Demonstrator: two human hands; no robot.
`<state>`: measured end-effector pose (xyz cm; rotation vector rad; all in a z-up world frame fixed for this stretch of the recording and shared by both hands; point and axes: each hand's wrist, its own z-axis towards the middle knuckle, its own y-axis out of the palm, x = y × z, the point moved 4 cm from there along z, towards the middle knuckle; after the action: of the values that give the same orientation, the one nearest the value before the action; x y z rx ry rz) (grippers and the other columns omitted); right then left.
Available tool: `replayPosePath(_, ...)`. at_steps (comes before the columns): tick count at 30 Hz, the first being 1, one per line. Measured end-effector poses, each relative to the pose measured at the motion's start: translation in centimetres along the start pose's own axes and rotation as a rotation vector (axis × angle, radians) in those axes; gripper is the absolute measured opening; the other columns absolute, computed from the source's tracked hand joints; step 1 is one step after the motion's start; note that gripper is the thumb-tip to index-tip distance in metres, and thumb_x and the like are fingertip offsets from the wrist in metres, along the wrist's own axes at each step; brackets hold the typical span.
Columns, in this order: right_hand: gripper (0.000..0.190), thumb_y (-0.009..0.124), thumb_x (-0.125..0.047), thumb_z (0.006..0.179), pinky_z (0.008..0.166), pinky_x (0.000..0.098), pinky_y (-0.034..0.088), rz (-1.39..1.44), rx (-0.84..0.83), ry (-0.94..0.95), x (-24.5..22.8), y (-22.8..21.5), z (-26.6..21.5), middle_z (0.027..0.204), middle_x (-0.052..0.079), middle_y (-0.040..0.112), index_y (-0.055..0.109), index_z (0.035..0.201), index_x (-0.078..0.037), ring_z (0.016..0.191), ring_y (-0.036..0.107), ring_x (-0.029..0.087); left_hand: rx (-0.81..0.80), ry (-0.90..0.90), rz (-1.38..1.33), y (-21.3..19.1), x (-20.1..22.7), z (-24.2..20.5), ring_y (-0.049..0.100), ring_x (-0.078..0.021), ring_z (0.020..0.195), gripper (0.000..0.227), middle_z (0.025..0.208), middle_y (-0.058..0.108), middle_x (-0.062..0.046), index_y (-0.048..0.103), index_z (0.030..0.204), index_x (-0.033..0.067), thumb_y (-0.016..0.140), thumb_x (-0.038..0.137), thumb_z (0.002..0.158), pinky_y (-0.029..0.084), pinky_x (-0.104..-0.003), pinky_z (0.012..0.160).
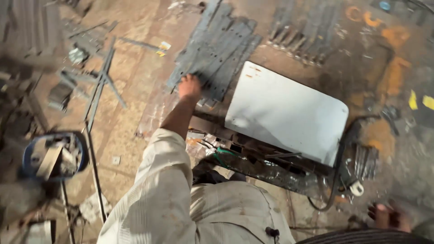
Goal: Welding and assembling metal brackets and components on a workbench.
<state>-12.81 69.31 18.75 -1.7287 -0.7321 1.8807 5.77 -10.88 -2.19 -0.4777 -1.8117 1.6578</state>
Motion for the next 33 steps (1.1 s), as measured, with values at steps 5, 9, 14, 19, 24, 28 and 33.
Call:
replayPosePath(5,0.034,0.070,-0.009,0.111,0.085,0.0309,0.054,0.139,0.030,-0.148,-13.9,5.2,-10.1,0.108,0.018,0.071,0.056,0.138,0.008,0.091,0.067,0.019,-0.031,0.072,0.122,3.0,-0.4,0.9,0.063,-0.0360,0.111,0.028,0.121,0.062,-0.018,0.064,0.119,0.0052,0.059,0.018,0.095,0.056,-0.046,0.086)
replayPosePath(9,0.042,0.075,-0.012,0.098,0.083,0.0307,0.057,-0.189,-0.014,-0.331,-24.1,10.4,-12.5,0.113,0.013,0.073,0.063,0.137,-0.003,0.100,0.073,0.020,-0.094,0.097,0.253,3.3,0.0,0.8,0.064,-0.0326,0.111,0.030,0.122,0.061,-0.016,0.065,0.121,0.0043,0.061,0.020,0.095,0.058,-0.042,0.082)
replayPosePath(14,0.043,0.072,-0.021,0.096,0.078,0.0365,0.059,-0.300,-0.184,-0.382,-28.4,13.6,-12.9,0.108,0.008,0.076,0.064,0.136,-0.007,0.094,0.075,0.022,-0.092,0.030,0.328,1.0,0.6,-1.0,0.062,-0.0280,0.109,0.039,0.123,0.058,-0.012,0.063,0.125,0.0038,0.063,0.025,0.092,0.059,-0.042,0.075)
replayPosePath(19,0.046,0.070,-0.015,0.091,0.079,0.0390,0.057,-0.235,-0.227,-0.567,-30.3,13.8,-13.1,0.105,0.010,0.074,0.063,0.136,-0.008,0.091,0.073,0.027,-0.083,-0.003,0.289,0.6,-0.5,-1.8,0.060,-0.0277,0.114,0.049,0.128,0.056,-0.011,0.060,0.126,0.0074,0.069,0.035,0.086,0.059,-0.042,0.080)
replayPosePath(24,0.051,0.073,-0.018,0.087,0.076,0.0388,0.057,-0.214,-0.280,-0.443,-27.3,12.1,-12.4,0.099,0.010,0.075,0.062,0.137,-0.010,0.085,0.073,0.027,-0.121,-0.061,0.231,4.2,-2.4,0.7,0.064,-0.0341,0.117,0.069,0.130,0.063,-0.020,0.059,0.132,0.0055,0.082,0.046,0.081,0.058,-0.042,0.089)
replayPosePath(28,0.050,0.070,-0.017,0.089,0.075,0.0389,0.057,-0.154,-0.244,-0.452,-23.5,8.6,-11.3,0.101,0.011,0.076,0.060,0.137,-0.008,0.087,0.074,0.027,-0.317,0.018,0.060,1.9,-2.4,0.9,0.065,-0.0358,0.117,0.069,0.125,0.066,-0.022,0.068,0.121,0.0025,0.085,0.049,0.073,0.054,-0.045,0.096)
replayPosePath(33,0.047,0.070,-0.019,0.089,0.071,0.0357,0.060,-0.098,-0.265,-0.203,-17.4,5.2,-8.8,0.094,0.010,0.078,0.063,0.135,-0.012,0.081,0.077,0.021,-0.716,-0.086,-0.543,0.8,-2.4,1.3,0.074,-0.0284,0.075,0.039,0.094,0.075,-0.016,0.073,0.102,-0.0044,0.077,0.023,0.076,0.064,-0.043,0.068)
